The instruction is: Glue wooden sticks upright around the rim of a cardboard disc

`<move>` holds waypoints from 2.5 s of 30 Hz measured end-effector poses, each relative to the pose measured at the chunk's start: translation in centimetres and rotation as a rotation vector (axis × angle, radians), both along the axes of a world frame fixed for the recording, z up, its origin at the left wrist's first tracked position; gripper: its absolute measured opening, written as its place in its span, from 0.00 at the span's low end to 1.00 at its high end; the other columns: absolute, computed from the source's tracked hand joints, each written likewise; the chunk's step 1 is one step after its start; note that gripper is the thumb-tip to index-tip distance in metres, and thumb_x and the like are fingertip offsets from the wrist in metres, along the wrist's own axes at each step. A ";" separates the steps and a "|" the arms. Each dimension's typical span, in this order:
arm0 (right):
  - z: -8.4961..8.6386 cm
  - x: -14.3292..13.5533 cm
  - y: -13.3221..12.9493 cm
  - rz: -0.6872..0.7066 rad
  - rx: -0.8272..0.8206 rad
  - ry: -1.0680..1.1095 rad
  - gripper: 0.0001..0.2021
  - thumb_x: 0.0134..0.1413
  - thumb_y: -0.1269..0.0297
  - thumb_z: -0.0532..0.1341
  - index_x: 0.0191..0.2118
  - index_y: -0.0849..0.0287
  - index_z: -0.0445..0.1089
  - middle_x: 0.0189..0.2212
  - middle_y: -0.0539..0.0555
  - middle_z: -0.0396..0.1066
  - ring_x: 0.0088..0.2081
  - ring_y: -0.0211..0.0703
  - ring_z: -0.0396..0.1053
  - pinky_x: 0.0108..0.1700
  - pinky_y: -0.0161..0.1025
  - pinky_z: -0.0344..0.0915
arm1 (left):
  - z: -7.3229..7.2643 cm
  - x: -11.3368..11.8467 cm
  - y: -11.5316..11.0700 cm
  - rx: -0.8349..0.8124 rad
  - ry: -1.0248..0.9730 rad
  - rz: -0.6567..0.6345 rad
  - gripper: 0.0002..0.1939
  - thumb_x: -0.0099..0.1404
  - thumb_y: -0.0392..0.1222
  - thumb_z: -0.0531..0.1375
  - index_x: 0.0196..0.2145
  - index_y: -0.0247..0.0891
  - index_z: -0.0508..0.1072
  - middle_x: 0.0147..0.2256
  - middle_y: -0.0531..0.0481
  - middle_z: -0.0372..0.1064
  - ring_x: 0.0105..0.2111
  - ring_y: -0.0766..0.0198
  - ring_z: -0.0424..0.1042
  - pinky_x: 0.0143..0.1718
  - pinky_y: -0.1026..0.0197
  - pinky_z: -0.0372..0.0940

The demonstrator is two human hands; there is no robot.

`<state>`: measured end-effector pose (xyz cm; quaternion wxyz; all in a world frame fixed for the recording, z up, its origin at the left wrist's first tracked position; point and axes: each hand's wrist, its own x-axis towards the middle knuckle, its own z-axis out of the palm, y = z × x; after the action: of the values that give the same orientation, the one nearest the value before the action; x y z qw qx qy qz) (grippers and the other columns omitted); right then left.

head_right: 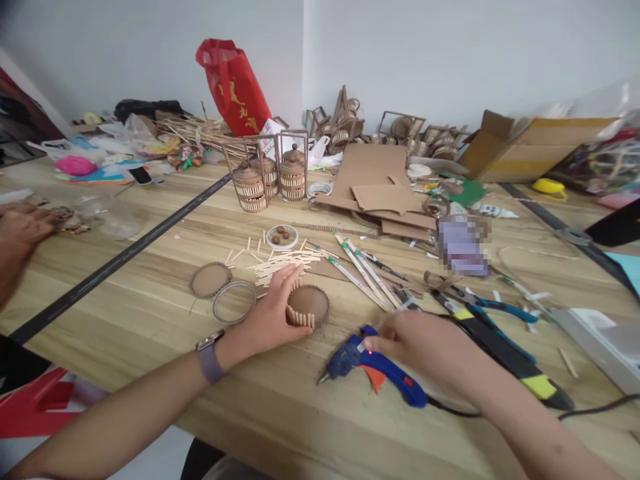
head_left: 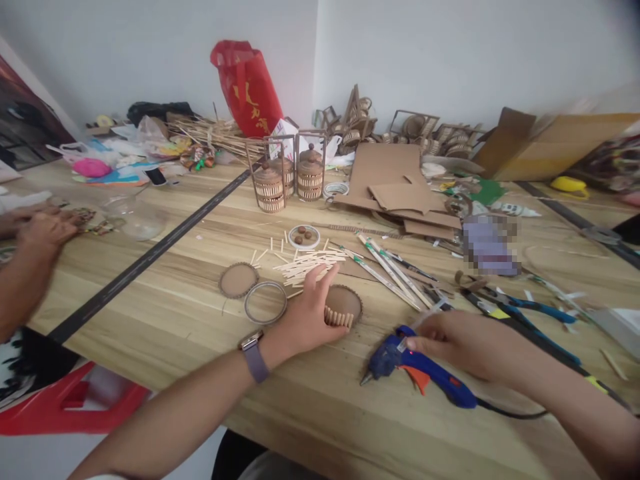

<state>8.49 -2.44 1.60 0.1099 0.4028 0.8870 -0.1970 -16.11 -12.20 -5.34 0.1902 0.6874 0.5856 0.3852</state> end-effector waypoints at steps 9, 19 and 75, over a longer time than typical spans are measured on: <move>0.2 -11.9 6.8 0.282 0.378 0.053 0.09 0.59 0.72 0.56 0.39 0.60 0.74 0.41 0.58 0.76 0.44 0.45 0.71 0.43 0.36 0.62 | -0.2 0.0 0.1 -0.016 0.032 -0.015 0.55 0.48 0.35 0.69 0.66 0.45 0.40 0.64 0.36 0.37 0.66 0.45 0.41 0.63 0.42 0.50; -2.7 -15.1 8.7 0.278 0.357 0.027 0.12 0.62 0.58 0.59 0.44 0.61 0.70 0.43 0.55 0.72 0.42 0.43 0.71 0.45 0.47 0.69 | -0.1 0.0 0.2 -0.031 0.033 -0.025 0.54 0.48 0.36 0.67 0.65 0.45 0.41 0.64 0.38 0.38 0.66 0.45 0.44 0.63 0.42 0.52; -1.9 -6.5 -1.6 0.531 0.356 0.224 0.10 0.61 0.67 0.55 0.33 0.57 0.73 0.30 0.55 0.74 0.35 0.45 0.69 0.37 0.38 0.58 | -0.1 -0.2 0.4 0.030 0.059 -0.044 0.56 0.48 0.37 0.70 0.66 0.46 0.41 0.64 0.37 0.42 0.65 0.47 0.44 0.64 0.40 0.49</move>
<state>2.01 -3.99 -0.30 -0.0128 0.1464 0.9880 -0.0466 -16.28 -11.82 -5.43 0.1707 0.7141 0.5698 0.3692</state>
